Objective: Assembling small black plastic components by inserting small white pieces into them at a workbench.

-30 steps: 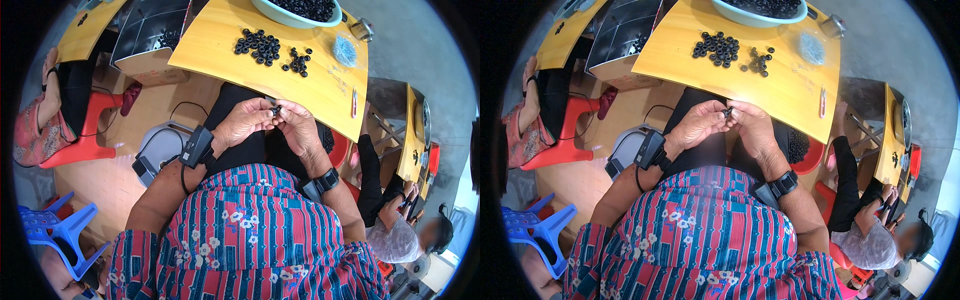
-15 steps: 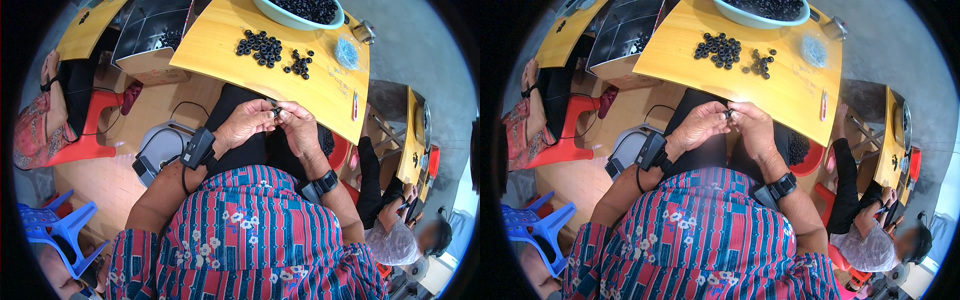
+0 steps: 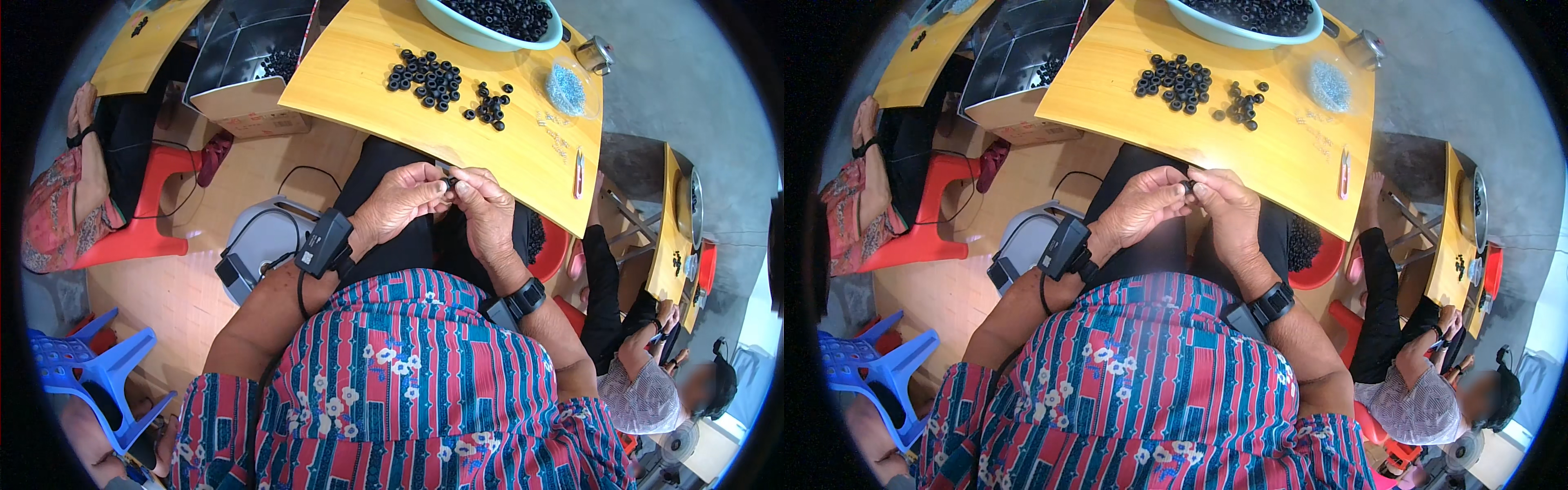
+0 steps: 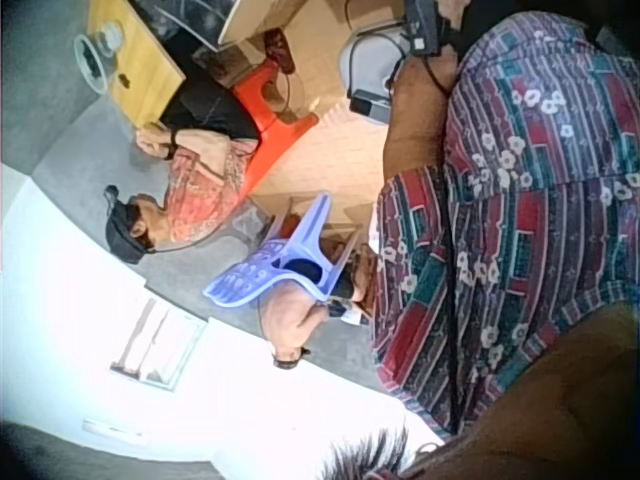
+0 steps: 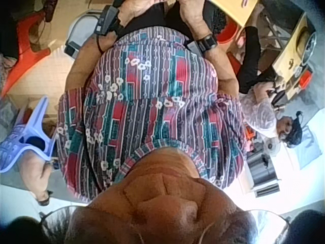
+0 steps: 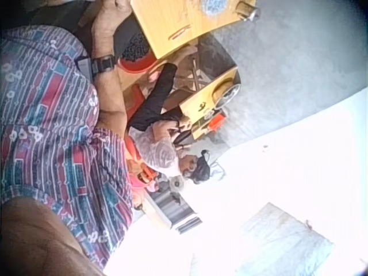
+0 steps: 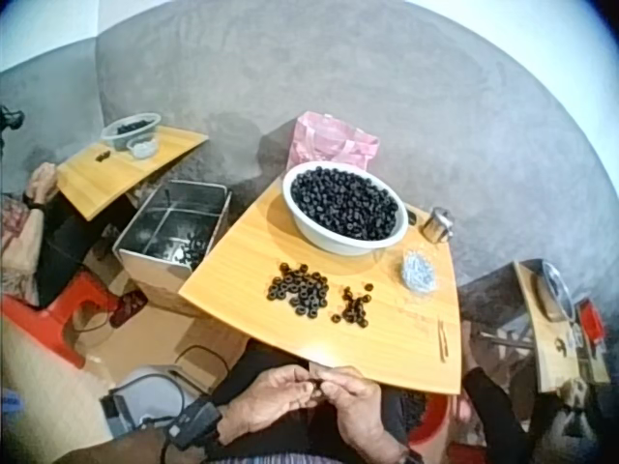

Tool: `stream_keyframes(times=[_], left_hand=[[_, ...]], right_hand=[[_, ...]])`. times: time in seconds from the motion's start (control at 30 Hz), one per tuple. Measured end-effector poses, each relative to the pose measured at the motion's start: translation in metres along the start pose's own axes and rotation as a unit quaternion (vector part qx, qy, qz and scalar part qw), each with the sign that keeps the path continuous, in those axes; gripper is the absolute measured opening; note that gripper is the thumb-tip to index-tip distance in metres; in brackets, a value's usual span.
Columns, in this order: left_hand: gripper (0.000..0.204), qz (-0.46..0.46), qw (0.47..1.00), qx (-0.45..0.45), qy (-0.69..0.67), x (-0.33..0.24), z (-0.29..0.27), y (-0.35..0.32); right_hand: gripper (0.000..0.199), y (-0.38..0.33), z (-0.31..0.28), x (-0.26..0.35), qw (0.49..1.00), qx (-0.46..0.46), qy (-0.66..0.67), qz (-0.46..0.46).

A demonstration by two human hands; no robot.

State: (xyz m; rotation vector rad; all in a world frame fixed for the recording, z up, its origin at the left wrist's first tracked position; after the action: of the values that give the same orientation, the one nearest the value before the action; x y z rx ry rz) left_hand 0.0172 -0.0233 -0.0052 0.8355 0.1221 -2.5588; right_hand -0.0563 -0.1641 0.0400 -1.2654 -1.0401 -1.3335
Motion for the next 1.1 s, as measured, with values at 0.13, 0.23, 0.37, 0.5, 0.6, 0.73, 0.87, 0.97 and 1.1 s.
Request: stream_keyframes(times=[0.13, 0.23, 0.37, 0.5, 0.6, 0.73, 0.87, 0.97, 1.1], left_hand=[[0.014, 0.009, 1.000, -0.011, 0.006, 0.0003, 0.0033, 0.0011], [0.016, 0.015, 0.999, -0.029, 0.010, -0.0004, 0.0059, 0.0005], [0.016, 0.017, 0.999, -0.030, 0.010, -0.0006, 0.0062, 0.0003], [0.013, 0.012, 0.999, -0.016, 0.025, 0.0024, -0.0005, 0.0006], [0.014, 0.022, 1.000, -0.010, 0.007, 0.0028, 0.0005, 0.0013], [0.014, 0.021, 1.000, -0.019, 0.003, 0.0015, 0.0024, 0.0002], [0.014, 0.014, 0.999, -0.027, 0.017, -0.0004, 0.0045, 0.0007], [0.014, 0.011, 0.999, -0.026, 0.023, 0.0000, 0.0028, 0.0006], [0.014, 0.012, 0.999, -0.032, 0.025, 0.0002, 0.0045, 0.0007]], right_hand=[[0.018, -0.0005, 0.0002, -0.0043, 0.997, -0.004, 0.073, -0.005], [0.018, 0.0005, 0.0018, -0.0044, 0.994, -0.007, 0.107, 0.007], [0.017, 0.0006, 0.0018, -0.0032, 0.993, -0.017, 0.118, 0.019], [0.016, 0.0021, 0.0021, 0.0022, 0.999, -0.012, -0.015, -0.040], [0.016, 0.0025, 0.0018, 0.0041, 0.996, -0.025, -0.075, -0.037], [0.016, 0.0033, 0.0009, 0.0034, 0.998, -0.009, -0.050, -0.034], [0.015, 0.0020, 0.0006, 0.0014, 1.000, -0.005, 0.010, -0.016], [0.016, 0.0013, 0.0010, 0.0026, 0.999, 0.001, 0.054, 0.006], [0.016, 0.0013, -0.0011, -0.0009, 0.998, 0.007, 0.056, 0.012]])
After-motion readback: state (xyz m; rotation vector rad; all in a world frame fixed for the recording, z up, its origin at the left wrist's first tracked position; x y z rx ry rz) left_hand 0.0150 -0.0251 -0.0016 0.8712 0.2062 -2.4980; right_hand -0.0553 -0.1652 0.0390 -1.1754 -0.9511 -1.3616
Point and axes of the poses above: each hand's wrist, its own y-axis towards the middle knuckle, its own z-axis out of the palm, x = y × z, the point moved 1 cm from there along y, towards the middle knuckle, and after that the axes turned 10 degrees about x, right-handed, at the moved point
